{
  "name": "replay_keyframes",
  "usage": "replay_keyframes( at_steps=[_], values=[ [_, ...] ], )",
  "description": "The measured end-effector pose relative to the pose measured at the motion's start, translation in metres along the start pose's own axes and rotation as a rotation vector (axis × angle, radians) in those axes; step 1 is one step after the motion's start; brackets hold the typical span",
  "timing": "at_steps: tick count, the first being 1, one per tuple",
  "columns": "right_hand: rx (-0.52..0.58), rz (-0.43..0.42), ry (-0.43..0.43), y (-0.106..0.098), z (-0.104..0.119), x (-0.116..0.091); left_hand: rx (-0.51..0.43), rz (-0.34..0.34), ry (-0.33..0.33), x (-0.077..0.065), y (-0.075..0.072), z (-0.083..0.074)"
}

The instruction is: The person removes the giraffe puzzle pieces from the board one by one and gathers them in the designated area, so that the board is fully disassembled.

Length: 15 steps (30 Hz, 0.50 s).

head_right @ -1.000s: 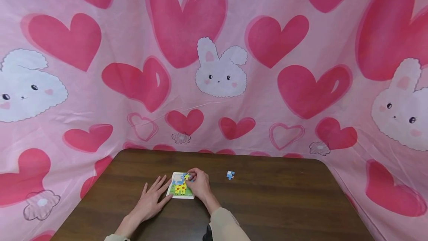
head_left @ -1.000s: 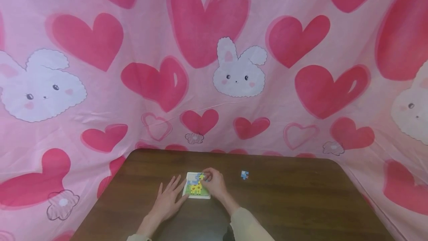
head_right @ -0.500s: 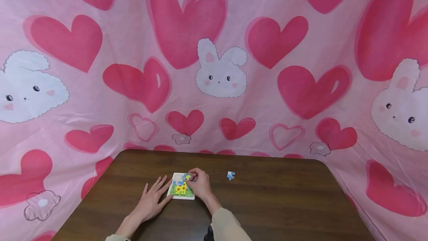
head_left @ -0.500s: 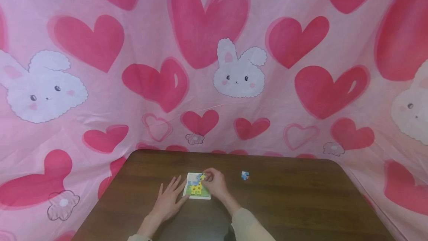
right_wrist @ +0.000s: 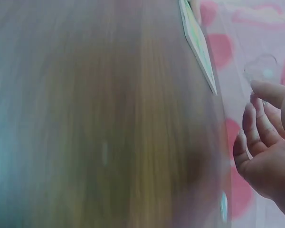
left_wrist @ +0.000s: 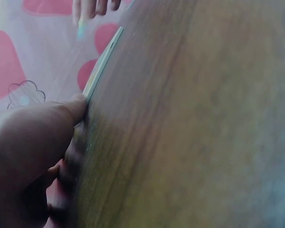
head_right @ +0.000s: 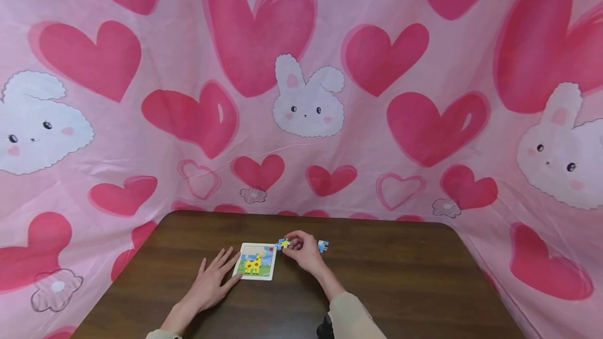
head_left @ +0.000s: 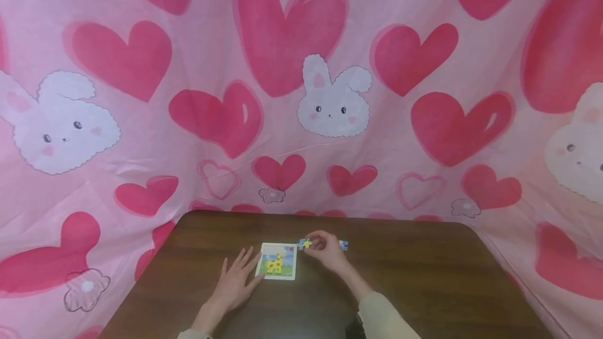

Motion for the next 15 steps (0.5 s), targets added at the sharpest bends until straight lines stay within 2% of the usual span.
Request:
replay_keyframes(
  at_steps=[7, 15],
  values=[
    [0.038, 0.004, 0.011, -0.042, -0.015, -0.008, 0.0, -0.001, -0.003, -0.001, -0.002, 0.002],
    [0.102, -0.078, 0.074, -0.083, -0.027, -0.016, -0.001, 0.004, -0.004, 0.0, 0.001, 0.002]
  ],
)
Point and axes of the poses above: each hand's wrist, its own x-axis towards the middle knuckle, its own y-axis out of the palm, z = x × y, the point moved 6 cm from there along x, towards the middle knuckle, and after that the axes turned 13 degrees about y, right-handed, at the moved point
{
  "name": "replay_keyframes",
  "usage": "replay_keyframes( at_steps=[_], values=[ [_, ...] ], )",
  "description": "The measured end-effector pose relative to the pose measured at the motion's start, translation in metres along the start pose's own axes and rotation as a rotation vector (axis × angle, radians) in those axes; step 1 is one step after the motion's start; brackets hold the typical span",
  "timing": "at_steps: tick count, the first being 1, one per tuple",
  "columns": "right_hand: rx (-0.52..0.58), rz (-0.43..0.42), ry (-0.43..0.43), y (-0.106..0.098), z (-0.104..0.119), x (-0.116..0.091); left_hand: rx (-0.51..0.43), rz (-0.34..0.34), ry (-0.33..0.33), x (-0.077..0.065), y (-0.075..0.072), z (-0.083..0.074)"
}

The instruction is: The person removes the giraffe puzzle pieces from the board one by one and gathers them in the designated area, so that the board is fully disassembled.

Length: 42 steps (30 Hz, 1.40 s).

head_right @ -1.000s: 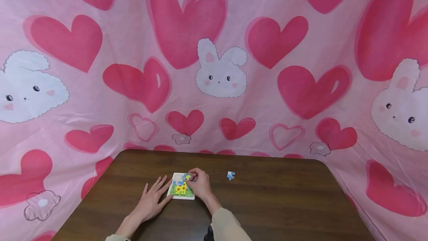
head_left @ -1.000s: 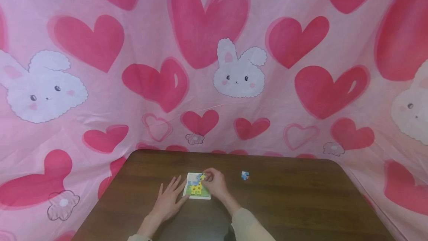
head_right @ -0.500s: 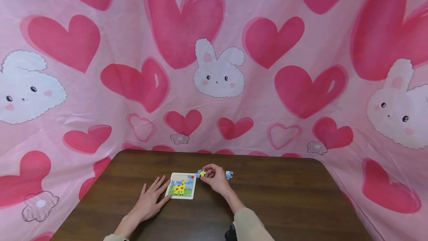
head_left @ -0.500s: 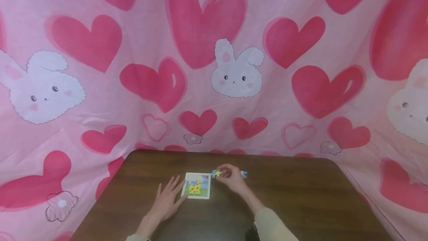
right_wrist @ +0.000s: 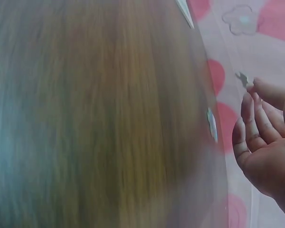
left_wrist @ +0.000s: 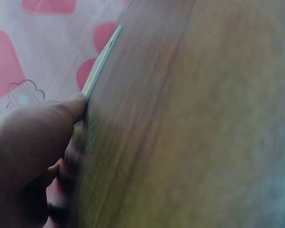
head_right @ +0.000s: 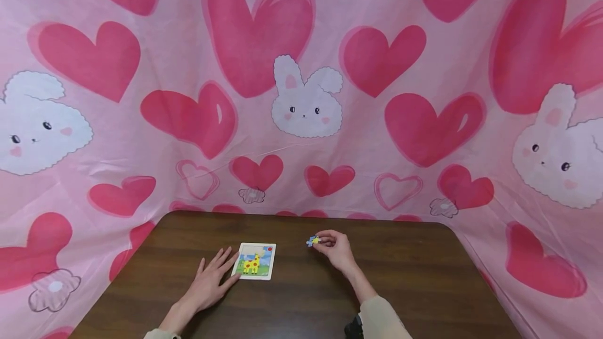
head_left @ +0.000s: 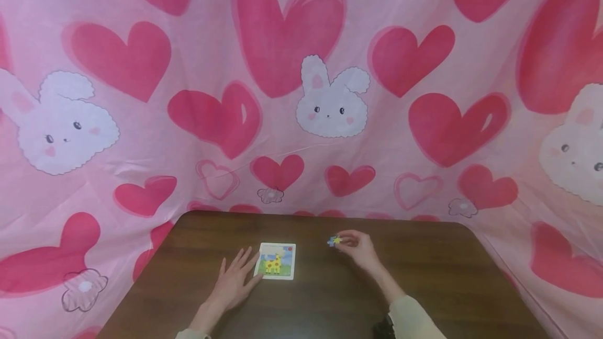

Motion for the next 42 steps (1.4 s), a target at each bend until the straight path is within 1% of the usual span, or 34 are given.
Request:
replay_keyframes(
  at_steps=[3, 7, 14, 19, 24, 26, 31, 36, 42],
  values=[
    [-0.001, -0.027, 0.027, -0.015, -0.005, -0.002, -0.007, -0.002, 0.001, 0.0, 0.0, 0.0],
    [-0.029, -0.064, 0.044, -0.034, -0.012, -0.004, -0.013, -0.003, 0.003, -0.001, -0.001, -0.001],
    [-0.119, -0.107, 0.066, -0.063, -0.026, -0.007, -0.025, 0.003, 0.001, -0.002, -0.001, 0.001],
    [-0.2, -0.135, 0.057, -0.079, -0.032, -0.005, -0.024, -0.001, 0.003, -0.002, 0.001, 0.002],
    [-0.273, -0.152, 0.034, -0.087, -0.033, -0.004, -0.026, -0.01, 0.014, -0.001, 0.0, 0.001],
    [-0.294, -0.156, 0.042, -0.089, -0.034, -0.004, -0.024, -0.012, 0.014, -0.001, 0.0, 0.0],
    [-0.368, -0.15, 0.036, -0.091, -0.035, -0.006, -0.012, -0.006, 0.016, -0.002, 0.0, -0.001],
    [-0.435, -0.146, 0.002, -0.092, -0.037, -0.005, -0.013, -0.017, 0.022, -0.002, -0.002, -0.003],
    [-0.543, -0.172, -0.036, -0.098, -0.041, -0.001, -0.012, -0.014, 0.021, -0.001, -0.006, -0.006]
  ],
)
Point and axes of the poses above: each hand's wrist, its own x-axis towards the middle knuckle, its own y-axis out of the palm, z = x × y, the point moved 6 cm from there along x, towards the middle knuckle, and after that the axes turned 13 degrees about y, right-handed, at the moved point
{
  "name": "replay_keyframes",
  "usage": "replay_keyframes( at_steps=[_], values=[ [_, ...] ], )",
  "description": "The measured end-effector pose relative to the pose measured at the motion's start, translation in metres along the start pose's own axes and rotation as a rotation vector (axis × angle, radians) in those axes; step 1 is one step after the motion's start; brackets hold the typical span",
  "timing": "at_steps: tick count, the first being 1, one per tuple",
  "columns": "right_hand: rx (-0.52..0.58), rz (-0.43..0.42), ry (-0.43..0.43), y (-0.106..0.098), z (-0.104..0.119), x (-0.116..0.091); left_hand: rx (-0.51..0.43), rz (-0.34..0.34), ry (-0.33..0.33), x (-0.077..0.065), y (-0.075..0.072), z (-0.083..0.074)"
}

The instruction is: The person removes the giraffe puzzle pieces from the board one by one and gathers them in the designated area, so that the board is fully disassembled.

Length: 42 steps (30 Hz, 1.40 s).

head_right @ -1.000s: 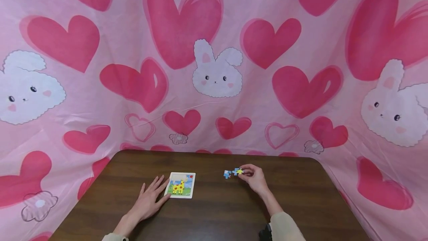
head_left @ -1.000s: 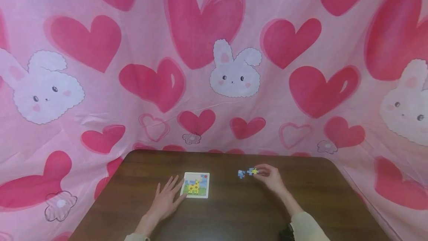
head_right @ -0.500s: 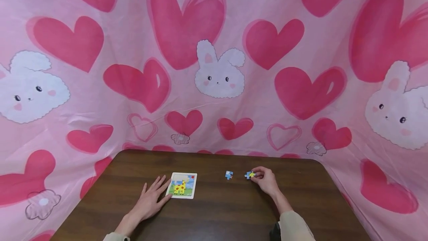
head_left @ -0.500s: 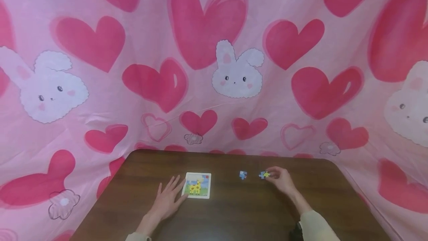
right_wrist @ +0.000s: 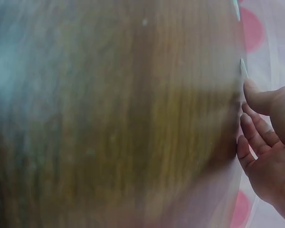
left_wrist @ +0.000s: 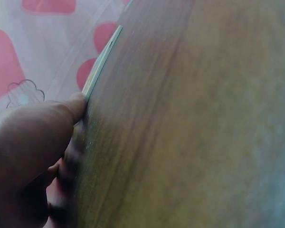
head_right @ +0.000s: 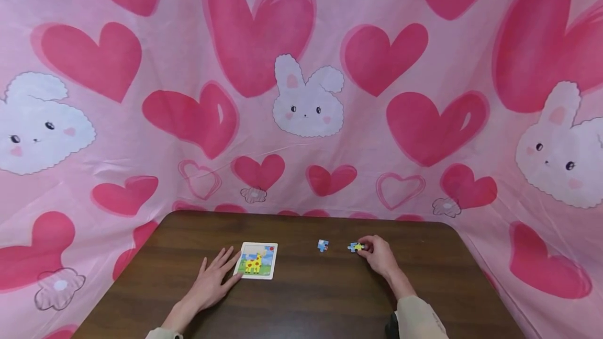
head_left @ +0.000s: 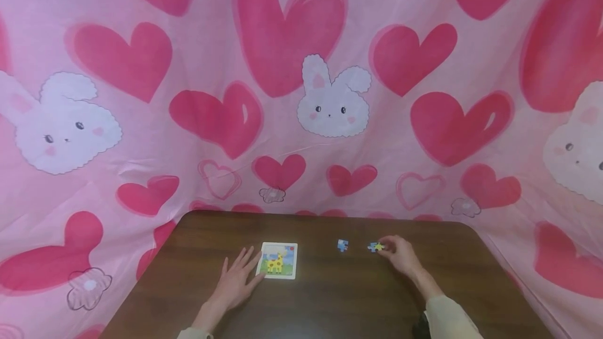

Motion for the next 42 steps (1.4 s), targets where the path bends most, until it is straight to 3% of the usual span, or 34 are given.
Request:
replay_keyframes(
  at_steps=[9, 16, 21, 25, 29, 34, 42],
  values=[
    [-0.02, 0.019, -0.011, -0.004, 0.002, -0.002, -0.007, 0.019, -0.016, 0.001, 0.002, 0.002],
    [0.043, -0.006, -0.011, -0.001, 0.021, -0.006, -0.01, 0.027, -0.025, -0.002, 0.001, 0.003],
    [0.133, 0.058, -0.037, 0.024, 0.049, -0.01, -0.014, 0.0, 0.008, -0.003, 0.002, 0.003],
    [0.183, 0.131, -0.111, 0.051, 0.078, -0.014, -0.02, -0.031, 0.041, -0.002, 0.004, 0.002],
    [0.196, 0.208, -0.183, 0.078, 0.106, -0.017, -0.019, -0.008, 0.02, -0.001, 0.003, 0.003],
    [0.201, 0.297, -0.172, 0.115, 0.129, -0.018, -0.002, 0.024, -0.009, 0.0, 0.001, 0.002],
    [0.236, 0.324, -0.202, 0.139, 0.161, -0.024, -0.016, -0.023, 0.02, -0.001, 0.002, 0.001]
  ],
)
Point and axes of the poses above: each hand's wrist, its own x-axis towards the middle knuckle, its own y-axis out of the palm, z = x × y, the point moved 6 cm from there along x, towards the middle knuckle, and after that the axes turned 13 degrees about y, right-handed, at the moved point
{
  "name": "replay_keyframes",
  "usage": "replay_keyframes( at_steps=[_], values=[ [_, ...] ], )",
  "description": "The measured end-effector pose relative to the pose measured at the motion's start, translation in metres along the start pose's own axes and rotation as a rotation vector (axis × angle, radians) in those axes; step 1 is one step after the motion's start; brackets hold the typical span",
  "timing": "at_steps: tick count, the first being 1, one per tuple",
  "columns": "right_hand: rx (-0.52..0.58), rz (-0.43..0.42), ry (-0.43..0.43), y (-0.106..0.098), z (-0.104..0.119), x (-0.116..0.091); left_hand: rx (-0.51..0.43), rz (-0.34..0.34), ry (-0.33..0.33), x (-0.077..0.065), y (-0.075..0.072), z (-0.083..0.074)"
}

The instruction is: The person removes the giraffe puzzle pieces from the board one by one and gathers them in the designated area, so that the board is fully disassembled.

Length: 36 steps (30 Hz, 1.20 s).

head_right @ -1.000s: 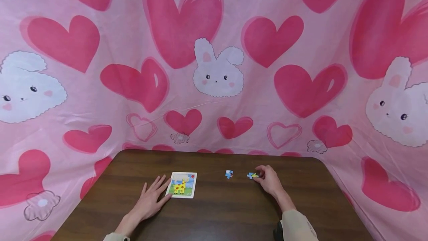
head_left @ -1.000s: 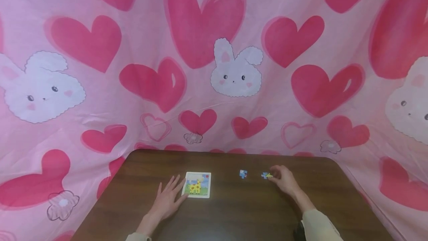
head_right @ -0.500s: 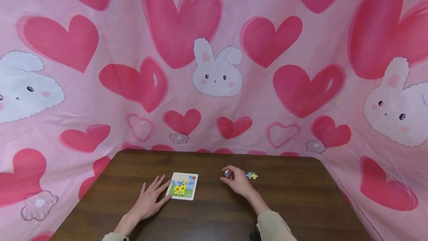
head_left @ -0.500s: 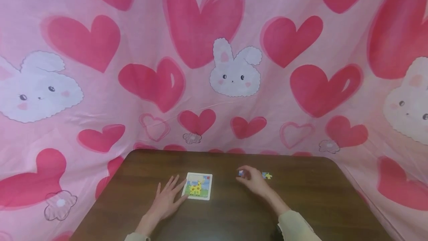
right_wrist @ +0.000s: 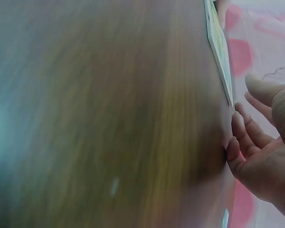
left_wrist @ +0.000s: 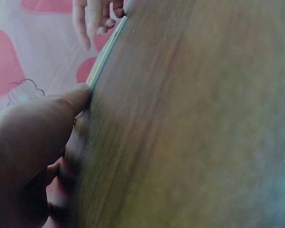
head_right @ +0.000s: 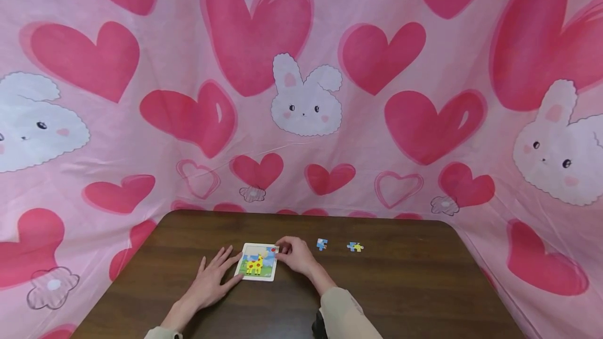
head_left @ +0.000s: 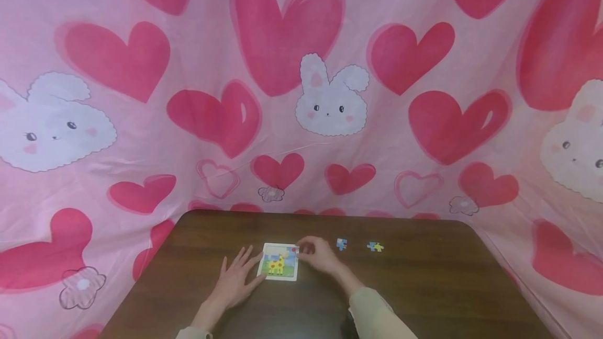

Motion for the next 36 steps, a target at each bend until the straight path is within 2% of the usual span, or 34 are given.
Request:
replay_keyframes(
  at_steps=[3, 9, 16, 24, 27, 33, 36],
  values=[
    [-0.01, 0.017, 0.038, 0.008, 0.005, 0.003, 0.001, -0.015, 0.006, 0.0, -0.001, -0.001],
    [-0.087, 0.02, 0.093, 0.021, 0.011, 0.008, -0.016, 0.002, -0.006, 0.0, 0.0, 0.0],
    [-0.149, -0.022, 0.122, 0.029, 0.013, 0.009, -0.011, -0.065, 0.044, -0.002, 0.001, 0.001],
    [-0.109, -0.086, 0.118, 0.03, 0.013, 0.009, -0.001, -0.094, 0.062, -0.001, 0.003, 0.004],
    [-0.109, -0.105, 0.111, 0.03, 0.013, 0.008, 0.004, -0.083, 0.057, 0.0, 0.003, 0.005],
    [-0.112, -0.128, 0.109, 0.031, 0.01, 0.007, -0.003, 0.007, -0.005, 0.001, 0.001, 0.003],
    [-0.104, -0.134, 0.112, 0.032, 0.01, 0.006, 0.007, 0.031, -0.019, 0.0, 0.001, 0.002]
  ],
)
Point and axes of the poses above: each hand's wrist, its own x-axis towards the middle knuckle, its own y-axis out of the palm, z = x × y, the point moved 6 cm from there along x, towards the middle knuckle, and after that the axes turned 13 degrees about y, right-handed, at the moved point
